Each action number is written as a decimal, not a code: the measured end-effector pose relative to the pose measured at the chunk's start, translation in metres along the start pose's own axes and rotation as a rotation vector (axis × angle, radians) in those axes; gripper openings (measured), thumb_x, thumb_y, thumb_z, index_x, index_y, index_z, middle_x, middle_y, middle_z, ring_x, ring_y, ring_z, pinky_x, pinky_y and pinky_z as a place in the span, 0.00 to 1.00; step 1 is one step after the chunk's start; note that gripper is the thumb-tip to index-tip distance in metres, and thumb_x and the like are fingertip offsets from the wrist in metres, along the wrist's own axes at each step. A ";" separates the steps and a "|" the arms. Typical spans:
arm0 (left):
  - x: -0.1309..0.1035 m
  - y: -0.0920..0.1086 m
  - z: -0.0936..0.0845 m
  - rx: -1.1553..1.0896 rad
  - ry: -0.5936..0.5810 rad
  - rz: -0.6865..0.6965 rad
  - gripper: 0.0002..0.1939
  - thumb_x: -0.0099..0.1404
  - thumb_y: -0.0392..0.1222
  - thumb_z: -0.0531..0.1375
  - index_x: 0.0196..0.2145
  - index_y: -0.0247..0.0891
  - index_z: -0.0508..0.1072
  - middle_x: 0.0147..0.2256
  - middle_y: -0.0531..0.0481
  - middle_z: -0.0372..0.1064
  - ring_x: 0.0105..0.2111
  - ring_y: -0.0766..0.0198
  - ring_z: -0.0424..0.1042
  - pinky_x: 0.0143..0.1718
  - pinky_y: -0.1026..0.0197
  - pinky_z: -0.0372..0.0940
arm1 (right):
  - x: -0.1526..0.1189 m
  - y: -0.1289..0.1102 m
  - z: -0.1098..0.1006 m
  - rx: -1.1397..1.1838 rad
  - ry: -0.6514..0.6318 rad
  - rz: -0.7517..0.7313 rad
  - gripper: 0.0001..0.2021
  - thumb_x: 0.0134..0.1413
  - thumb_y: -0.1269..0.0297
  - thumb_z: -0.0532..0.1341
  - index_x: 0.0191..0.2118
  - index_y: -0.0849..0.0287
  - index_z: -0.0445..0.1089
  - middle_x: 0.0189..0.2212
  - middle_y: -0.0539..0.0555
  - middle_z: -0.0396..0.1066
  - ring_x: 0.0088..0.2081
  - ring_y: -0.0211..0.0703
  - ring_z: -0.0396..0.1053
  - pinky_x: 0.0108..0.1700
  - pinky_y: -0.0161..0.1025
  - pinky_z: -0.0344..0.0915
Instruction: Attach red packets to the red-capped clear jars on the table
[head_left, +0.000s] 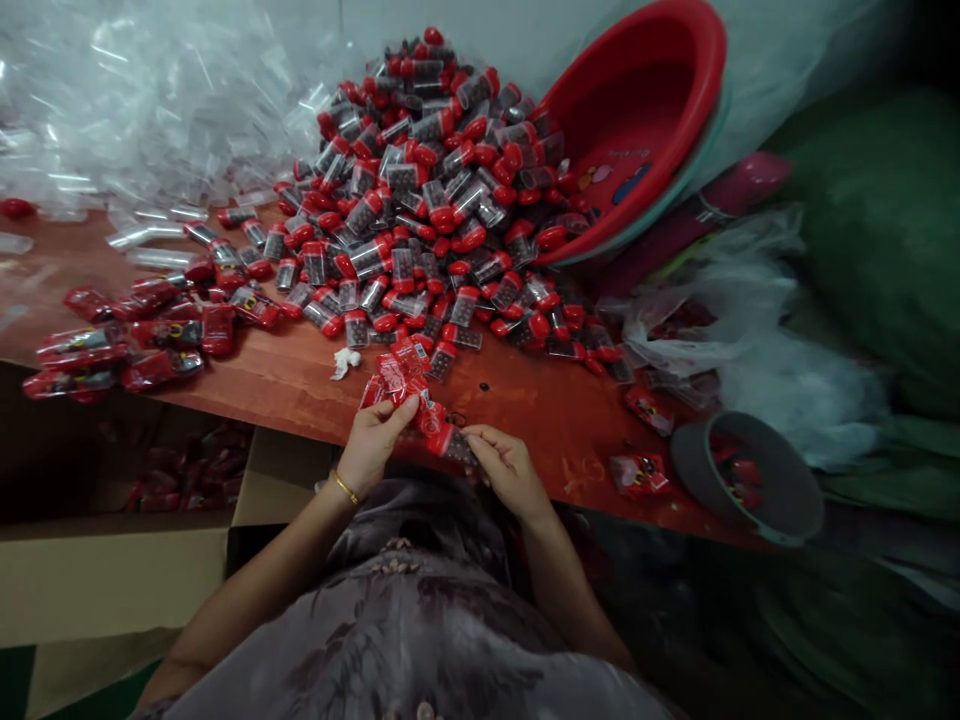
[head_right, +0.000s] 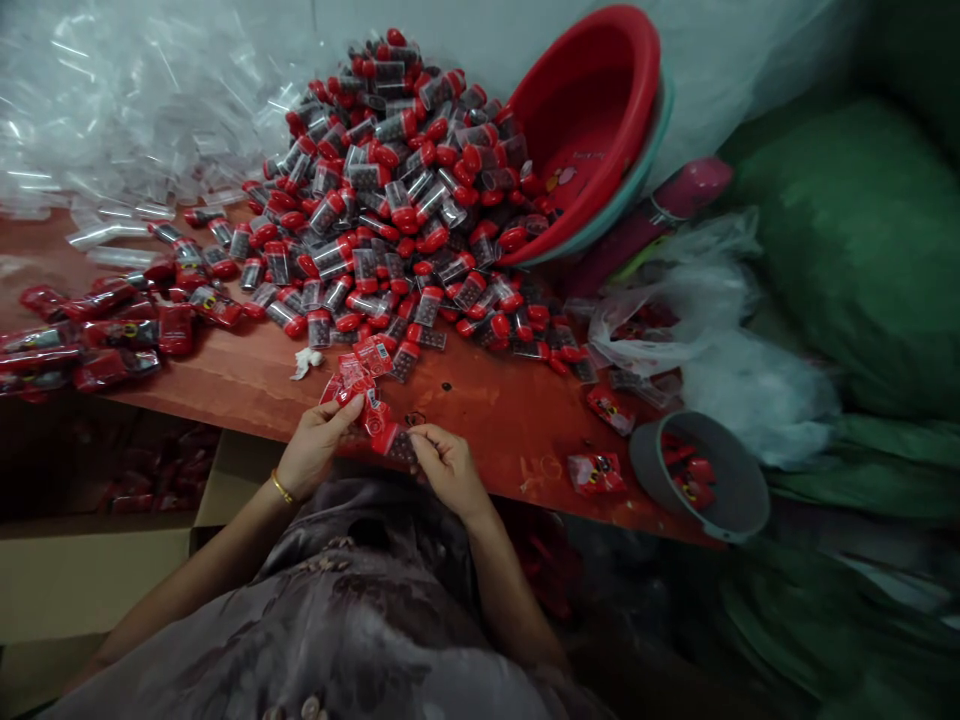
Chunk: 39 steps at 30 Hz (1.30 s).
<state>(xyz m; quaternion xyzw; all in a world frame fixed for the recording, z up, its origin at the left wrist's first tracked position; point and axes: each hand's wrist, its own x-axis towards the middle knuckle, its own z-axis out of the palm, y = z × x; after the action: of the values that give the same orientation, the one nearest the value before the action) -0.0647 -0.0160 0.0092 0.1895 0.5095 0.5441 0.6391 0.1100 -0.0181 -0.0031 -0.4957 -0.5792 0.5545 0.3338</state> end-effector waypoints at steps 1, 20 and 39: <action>0.000 -0.001 0.000 -0.001 0.003 0.006 0.22 0.39 0.55 0.71 0.24 0.32 0.77 0.22 0.51 0.74 0.22 0.67 0.70 0.27 0.64 0.68 | 0.001 0.000 0.001 0.030 -0.010 0.027 0.14 0.53 0.54 0.55 0.32 0.60 0.70 0.15 0.45 0.62 0.15 0.32 0.58 0.17 0.30 0.53; 0.007 -0.010 -0.002 0.100 -0.071 0.194 0.17 0.45 0.46 0.70 0.32 0.35 0.78 0.31 0.50 0.77 0.29 0.65 0.72 0.39 0.60 0.67 | 0.006 0.012 0.007 -0.135 0.118 -0.210 0.13 0.59 0.58 0.52 0.37 0.58 0.71 0.25 0.50 0.69 0.26 0.37 0.66 0.28 0.33 0.62; -0.005 -0.027 0.005 -0.059 -0.059 0.098 0.20 0.43 0.55 0.69 0.22 0.33 0.73 0.19 0.54 0.68 0.20 0.71 0.64 0.26 0.66 0.62 | 0.006 0.013 0.044 -0.109 0.330 -0.166 0.14 0.59 0.53 0.52 0.42 0.55 0.67 0.25 0.51 0.67 0.25 0.39 0.65 0.26 0.36 0.63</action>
<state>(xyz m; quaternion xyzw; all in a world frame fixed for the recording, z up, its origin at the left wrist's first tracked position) -0.0464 -0.0276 -0.0077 0.2110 0.4643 0.5840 0.6315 0.0696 -0.0275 -0.0235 -0.5477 -0.5846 0.4042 0.4415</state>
